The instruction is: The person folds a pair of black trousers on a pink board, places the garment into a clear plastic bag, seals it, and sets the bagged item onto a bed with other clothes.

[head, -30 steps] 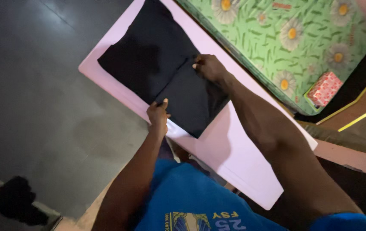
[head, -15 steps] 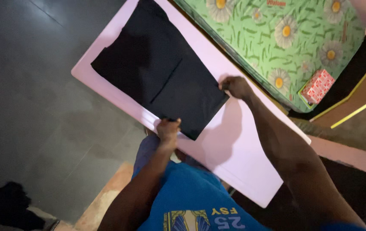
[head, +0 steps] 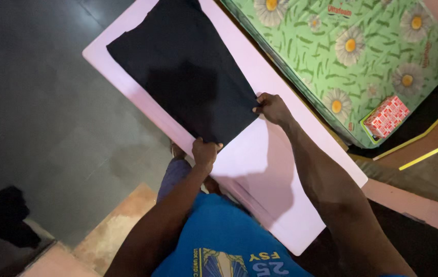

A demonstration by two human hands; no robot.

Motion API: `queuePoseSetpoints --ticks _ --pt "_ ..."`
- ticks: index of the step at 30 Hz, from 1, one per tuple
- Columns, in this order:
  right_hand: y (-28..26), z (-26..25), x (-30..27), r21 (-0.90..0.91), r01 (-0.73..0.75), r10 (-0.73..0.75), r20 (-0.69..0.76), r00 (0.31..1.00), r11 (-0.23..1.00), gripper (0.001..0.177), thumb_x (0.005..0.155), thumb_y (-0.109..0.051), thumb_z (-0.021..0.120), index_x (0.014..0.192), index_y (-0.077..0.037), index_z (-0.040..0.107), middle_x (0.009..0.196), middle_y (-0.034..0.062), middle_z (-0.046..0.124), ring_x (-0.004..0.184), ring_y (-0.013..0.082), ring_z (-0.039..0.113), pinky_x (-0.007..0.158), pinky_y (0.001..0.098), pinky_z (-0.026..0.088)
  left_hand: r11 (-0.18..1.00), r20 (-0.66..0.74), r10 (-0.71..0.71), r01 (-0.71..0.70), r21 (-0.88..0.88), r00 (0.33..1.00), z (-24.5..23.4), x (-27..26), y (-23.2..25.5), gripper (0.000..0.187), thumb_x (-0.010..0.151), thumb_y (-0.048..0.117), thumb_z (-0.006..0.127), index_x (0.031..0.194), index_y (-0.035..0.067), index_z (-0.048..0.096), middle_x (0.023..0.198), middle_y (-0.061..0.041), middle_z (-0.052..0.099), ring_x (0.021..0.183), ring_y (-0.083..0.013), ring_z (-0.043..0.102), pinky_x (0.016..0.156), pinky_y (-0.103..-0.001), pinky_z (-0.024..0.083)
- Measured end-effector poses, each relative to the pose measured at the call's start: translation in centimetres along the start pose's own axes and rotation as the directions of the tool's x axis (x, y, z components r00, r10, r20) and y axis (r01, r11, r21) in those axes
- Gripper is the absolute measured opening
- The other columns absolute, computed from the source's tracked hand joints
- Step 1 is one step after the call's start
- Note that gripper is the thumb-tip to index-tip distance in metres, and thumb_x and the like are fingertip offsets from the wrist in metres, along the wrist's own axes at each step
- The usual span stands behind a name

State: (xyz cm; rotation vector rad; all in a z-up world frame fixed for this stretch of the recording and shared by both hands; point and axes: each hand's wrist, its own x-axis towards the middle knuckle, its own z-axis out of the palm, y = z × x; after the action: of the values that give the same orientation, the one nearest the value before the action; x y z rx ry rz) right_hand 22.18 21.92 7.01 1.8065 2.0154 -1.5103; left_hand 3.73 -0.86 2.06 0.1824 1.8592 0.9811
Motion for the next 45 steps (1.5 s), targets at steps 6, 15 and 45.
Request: queuePoseSetpoints --ticks 6,15,45 --pt "0.6 0.8 -1.8 0.045 -0.012 0.018 -0.127 0.992 0.999 0.005 0.091 -0.008 0.073 0.09 -0.005 0.07 0.087 0.0094 0.077 0.079 0.0142 0.072 0.074 0.0313 0.057 0.915 -0.187 0.167 -0.081 0.395 0.968 0.2 -2.3 2.2 0.051 0.069 0.019 0.09 0.107 -0.005 0.067 0.104 -0.03 0.071 0.104 -0.0471 0.067 0.093 -0.049 0.053" --pt "-1.1 6.8 -7.3 -0.149 0.324 -0.349 -0.566 0.747 0.934 0.01 0.101 -0.013 0.067 0.096 -0.005 0.07 0.104 0.0166 0.067 0.099 0.0348 0.064 0.09 0.0474 0.053 0.836 -0.24 0.326 -0.16 0.525 0.915 -1.5 -6.0 4.7 0.051 0.084 0.032 0.074 0.127 0.007 0.06 0.133 -0.018 0.062 0.13 -0.0366 0.058 0.111 -0.047 0.044" --pt "-6.6 9.2 1.4 -0.502 0.562 -0.719 -0.194 0.667 0.657 0.057 0.106 -0.035 0.063 0.154 -0.007 0.05 0.171 0.0102 0.037 0.162 0.0314 0.029 0.131 0.0549 0.026 0.216 0.334 0.504 -0.49 0.845 0.797 -1.6 -0.2 8.9 0.132 0.074 0.08 0.068 0.167 0.005 0.011 0.174 -0.018 0.002 0.16 -0.0379 0.0 0.127 -0.061 0.003"
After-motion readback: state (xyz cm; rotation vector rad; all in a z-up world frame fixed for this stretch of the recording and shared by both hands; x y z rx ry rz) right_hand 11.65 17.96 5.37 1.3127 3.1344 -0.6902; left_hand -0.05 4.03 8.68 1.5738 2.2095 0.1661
